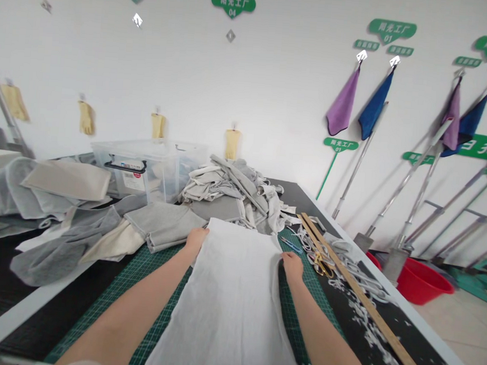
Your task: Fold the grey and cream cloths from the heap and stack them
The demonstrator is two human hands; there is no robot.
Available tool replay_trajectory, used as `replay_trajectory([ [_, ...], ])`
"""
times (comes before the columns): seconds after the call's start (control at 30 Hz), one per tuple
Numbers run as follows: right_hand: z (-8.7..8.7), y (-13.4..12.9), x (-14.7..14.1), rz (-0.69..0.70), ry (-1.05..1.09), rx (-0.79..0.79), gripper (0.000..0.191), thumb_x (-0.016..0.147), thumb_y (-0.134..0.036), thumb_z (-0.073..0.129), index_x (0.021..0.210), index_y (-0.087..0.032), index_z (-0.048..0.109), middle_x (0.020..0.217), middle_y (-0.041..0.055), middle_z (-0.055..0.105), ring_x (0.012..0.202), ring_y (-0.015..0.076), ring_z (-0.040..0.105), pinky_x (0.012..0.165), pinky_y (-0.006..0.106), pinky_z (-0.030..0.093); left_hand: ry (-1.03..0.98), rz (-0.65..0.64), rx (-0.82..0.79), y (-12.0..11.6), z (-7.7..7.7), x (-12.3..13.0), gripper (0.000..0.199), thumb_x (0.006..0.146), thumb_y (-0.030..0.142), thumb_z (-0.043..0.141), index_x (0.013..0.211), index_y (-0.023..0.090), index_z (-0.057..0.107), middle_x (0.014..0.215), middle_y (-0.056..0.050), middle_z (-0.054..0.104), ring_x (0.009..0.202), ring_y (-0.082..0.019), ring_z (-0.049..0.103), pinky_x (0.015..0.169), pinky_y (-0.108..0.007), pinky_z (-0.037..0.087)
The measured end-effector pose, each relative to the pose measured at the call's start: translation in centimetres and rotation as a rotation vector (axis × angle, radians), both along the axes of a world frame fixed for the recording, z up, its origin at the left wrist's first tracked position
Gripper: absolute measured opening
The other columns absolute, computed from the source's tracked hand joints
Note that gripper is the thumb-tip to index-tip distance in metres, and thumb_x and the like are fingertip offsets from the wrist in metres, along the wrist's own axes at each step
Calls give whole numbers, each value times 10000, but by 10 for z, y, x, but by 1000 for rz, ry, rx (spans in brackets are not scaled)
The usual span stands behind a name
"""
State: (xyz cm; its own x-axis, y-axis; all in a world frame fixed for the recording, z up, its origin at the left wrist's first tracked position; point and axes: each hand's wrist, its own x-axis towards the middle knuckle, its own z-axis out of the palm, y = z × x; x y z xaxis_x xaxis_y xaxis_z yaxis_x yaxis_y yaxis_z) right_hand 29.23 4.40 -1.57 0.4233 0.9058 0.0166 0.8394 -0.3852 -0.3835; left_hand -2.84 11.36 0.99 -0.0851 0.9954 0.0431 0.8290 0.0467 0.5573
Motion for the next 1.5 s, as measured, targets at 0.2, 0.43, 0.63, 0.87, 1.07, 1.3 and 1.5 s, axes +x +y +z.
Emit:
replay_trajectory([
  [0.2,5,-3,-18,-12,-65,-31,235,810,-296,399,972,-159,500,952,50,536,790,131,527,678,314,436,119,58,-65,-14,-9,-12,173,715,233,435,713,156,590,745,-78,620,758,-204,566,597,-251,391],
  [0.43,17,-9,-46,281,-212,57,394,794,-319,350,1188,-314,334,1277,-1,316,1137,168,293,900,334,242,259,-10,196,-37,-1,15,426,709,161,394,1130,228,393,1183,-75,416,1072,-218,375,851,-340,300],
  [0.63,-1,-6,-38,371,-242,-61,422,794,-421,287,1207,-336,287,1313,-30,265,1189,173,206,918,464,148,433,-333,242,-39,-19,16,398,745,255,405,1141,286,383,1277,-3,313,1160,-186,258,969,-397,109],
  [0.87,0,-17,-18,321,-275,-90,412,808,-271,249,1217,-279,290,1312,63,264,1175,223,241,861,521,192,438,-380,103,-35,-21,3,433,745,322,410,1172,263,372,1278,-42,320,1153,-195,286,935,-412,195],
  [1.07,10,-57,-20,560,-305,-40,420,740,-154,355,1098,-362,428,1285,-41,324,1158,146,275,938,410,123,429,-803,175,-83,-12,-21,435,708,328,480,1137,332,406,1289,6,304,1146,-172,294,961,-363,150],
  [1.3,28,-103,-8,654,-295,-45,506,619,-44,325,1010,-309,507,1212,-18,430,1109,150,361,917,417,189,417,-799,125,-115,-7,-59,342,740,299,428,1076,264,487,1240,-12,386,1105,-176,360,907,-316,274],
  [1.5,41,-181,-30,1036,-15,-140,599,435,-75,348,972,-284,513,1288,-49,314,1183,162,247,964,419,85,327,-1028,140,-176,11,-63,437,659,164,466,1071,309,471,1235,26,388,1083,-186,381,922,-336,262],
])
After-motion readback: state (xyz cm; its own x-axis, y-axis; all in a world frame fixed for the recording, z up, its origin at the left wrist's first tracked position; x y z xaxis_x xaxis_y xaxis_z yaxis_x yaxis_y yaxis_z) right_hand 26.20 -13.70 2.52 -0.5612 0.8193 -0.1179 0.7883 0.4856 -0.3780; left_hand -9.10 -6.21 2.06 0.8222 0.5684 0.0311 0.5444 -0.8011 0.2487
